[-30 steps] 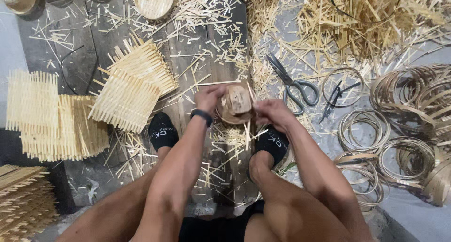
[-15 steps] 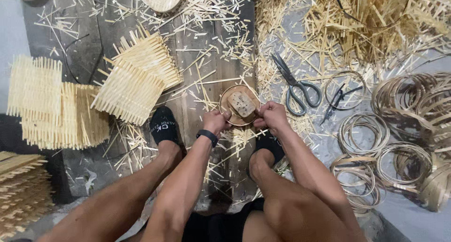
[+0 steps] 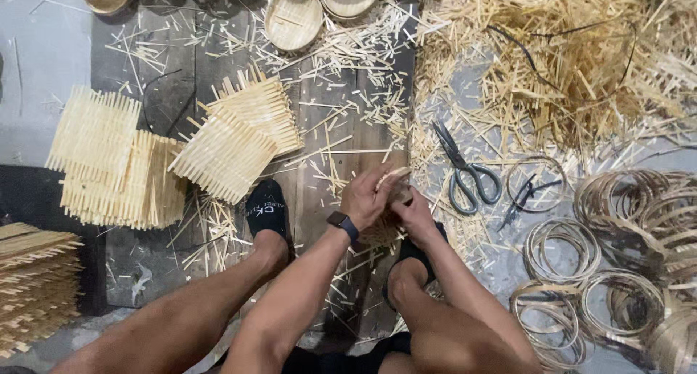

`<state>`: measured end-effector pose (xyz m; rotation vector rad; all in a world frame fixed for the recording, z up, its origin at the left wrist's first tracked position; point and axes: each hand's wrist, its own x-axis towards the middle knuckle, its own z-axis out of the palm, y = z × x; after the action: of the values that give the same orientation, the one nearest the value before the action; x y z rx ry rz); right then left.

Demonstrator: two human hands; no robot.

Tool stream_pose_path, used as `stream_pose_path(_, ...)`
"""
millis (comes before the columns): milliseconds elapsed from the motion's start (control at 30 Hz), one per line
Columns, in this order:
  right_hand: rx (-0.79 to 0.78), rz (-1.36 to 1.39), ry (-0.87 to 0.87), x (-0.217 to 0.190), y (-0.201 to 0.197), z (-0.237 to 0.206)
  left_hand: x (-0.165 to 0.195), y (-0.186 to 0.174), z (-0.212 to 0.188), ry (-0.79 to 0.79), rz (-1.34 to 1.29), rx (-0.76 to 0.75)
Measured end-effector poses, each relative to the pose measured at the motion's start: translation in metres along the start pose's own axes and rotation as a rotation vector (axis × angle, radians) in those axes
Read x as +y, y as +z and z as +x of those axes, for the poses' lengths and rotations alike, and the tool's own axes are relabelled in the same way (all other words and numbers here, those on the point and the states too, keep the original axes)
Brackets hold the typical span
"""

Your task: The person sits on the floor assembling round bamboo steamer baskets. They press a woven bamboo mat into a wooden rim, trim excess slats with shears, tap the rim with a wooden block to seat the mat, and stack the finished baskets with a pile of completed ones.

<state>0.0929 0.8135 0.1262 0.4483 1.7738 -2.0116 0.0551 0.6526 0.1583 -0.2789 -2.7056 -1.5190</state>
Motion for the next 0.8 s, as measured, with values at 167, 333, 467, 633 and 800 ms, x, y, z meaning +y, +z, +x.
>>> stream_pose_path(167,-0.068,0.270,0.034,0.025,-0.029,0.009,-0.064,-0.002,0.033,-0.548,0.061,-0.137)
stream_pose_path(333,-0.302,0.778,0.102,0.027,-0.063,-0.006,-0.095,-0.048,0.070,-0.583,0.272,-0.303)
stream_pose_path(467,-0.240,0.910,0.070,0.014,-0.067,-0.014,-0.075,-0.095,0.155,-0.670,0.156,-0.024)
stream_pose_path(633,-0.148,0.732,0.097,-0.017,-0.046,-0.018,-0.044,-0.131,0.217,-0.675,-0.935,0.433)
stream_pose_path(800,-0.160,0.658,0.110,-0.033,-0.022,-0.014,-0.045,-0.065,0.125,-0.770,-0.337,-0.266)
